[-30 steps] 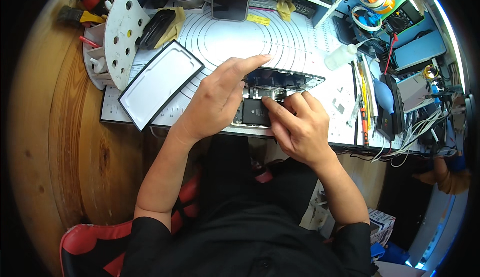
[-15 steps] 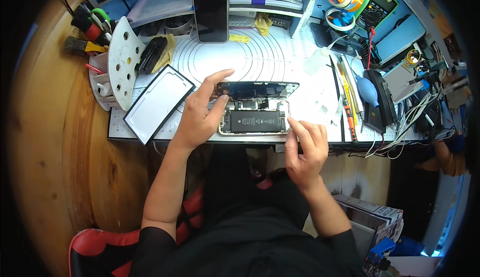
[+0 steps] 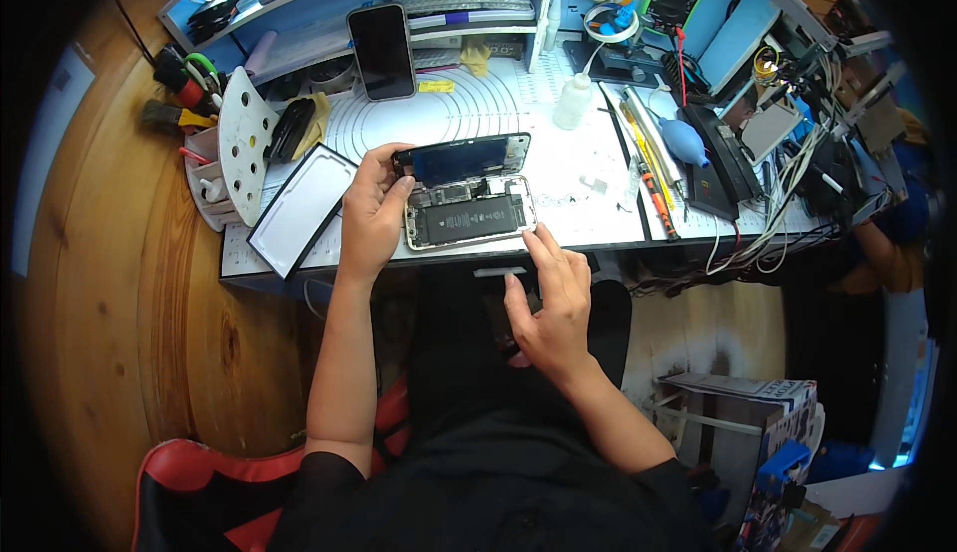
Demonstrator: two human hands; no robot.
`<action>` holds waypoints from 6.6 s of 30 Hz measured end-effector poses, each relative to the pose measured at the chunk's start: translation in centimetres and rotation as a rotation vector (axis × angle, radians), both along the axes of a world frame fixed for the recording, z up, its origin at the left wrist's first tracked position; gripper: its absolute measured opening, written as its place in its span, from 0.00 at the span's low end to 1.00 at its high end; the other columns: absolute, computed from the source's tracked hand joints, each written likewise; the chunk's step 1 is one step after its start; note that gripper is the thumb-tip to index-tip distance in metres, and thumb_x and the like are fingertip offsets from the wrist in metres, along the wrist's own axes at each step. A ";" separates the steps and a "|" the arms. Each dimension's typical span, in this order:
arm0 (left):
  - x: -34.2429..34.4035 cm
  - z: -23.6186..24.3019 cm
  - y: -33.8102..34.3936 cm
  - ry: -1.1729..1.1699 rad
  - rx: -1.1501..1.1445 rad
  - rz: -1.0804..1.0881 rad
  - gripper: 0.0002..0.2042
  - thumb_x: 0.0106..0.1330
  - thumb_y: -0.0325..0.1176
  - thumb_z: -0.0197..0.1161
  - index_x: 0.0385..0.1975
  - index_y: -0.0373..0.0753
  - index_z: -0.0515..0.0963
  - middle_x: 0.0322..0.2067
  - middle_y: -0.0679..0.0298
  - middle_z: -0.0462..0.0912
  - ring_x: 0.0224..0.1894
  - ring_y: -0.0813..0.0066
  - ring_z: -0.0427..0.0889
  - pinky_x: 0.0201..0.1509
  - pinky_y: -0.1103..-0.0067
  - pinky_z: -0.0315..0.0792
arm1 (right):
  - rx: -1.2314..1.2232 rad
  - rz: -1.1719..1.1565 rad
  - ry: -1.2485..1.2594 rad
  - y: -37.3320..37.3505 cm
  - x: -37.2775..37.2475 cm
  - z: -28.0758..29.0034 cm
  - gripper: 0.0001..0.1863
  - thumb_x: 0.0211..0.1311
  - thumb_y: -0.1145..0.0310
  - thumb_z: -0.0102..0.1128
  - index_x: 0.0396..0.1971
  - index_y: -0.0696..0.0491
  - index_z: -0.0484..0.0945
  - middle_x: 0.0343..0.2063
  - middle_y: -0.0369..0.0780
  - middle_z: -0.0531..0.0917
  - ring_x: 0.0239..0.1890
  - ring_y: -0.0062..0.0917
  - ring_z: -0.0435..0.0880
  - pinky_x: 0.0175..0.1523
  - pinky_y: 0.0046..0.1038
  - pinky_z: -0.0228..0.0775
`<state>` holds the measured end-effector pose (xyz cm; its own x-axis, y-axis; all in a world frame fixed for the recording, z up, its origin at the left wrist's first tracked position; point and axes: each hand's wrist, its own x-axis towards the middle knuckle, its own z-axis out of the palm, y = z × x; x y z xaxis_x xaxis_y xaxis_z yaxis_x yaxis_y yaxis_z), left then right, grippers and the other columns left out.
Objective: The person cleans the interior of a disassembled smartphone with a blower and installs internal components using a screwdriver.
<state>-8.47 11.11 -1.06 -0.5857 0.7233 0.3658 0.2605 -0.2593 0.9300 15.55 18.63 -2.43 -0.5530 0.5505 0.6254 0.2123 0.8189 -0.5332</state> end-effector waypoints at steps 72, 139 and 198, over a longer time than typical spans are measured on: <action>-0.2 0.6 -0.3 0.157 -0.091 0.041 0.22 0.72 0.14 0.54 0.65 0.34 0.71 0.45 0.65 0.80 0.44 0.84 0.78 0.51 0.84 0.72 | 0.402 0.270 -0.109 6.0 -8.7 2.3 0.19 0.43 0.76 0.67 0.40 0.54 0.86 0.38 0.36 0.83 0.35 0.29 0.78 0.40 0.34 0.65; 0.3 -0.1 0.7 0.434 -0.148 0.121 0.34 0.55 0.14 0.71 0.63 0.36 0.64 0.60 0.56 0.71 0.56 0.68 0.78 0.61 0.74 0.73 | 0.372 0.186 -0.306 5.8 -7.1 3.1 0.20 0.58 0.60 0.73 0.50 0.47 0.87 0.42 0.36 0.75 0.42 0.30 0.75 0.47 0.35 0.62; 0.2 -0.2 0.6 0.346 -0.154 0.060 0.34 0.59 0.13 0.68 0.65 0.35 0.62 0.58 0.57 0.73 0.57 0.70 0.77 0.63 0.73 0.72 | 0.381 0.211 -0.211 6.1 -6.8 2.7 0.18 0.50 0.67 0.72 0.44 0.51 0.88 0.31 0.34 0.75 0.32 0.28 0.73 0.39 0.34 0.60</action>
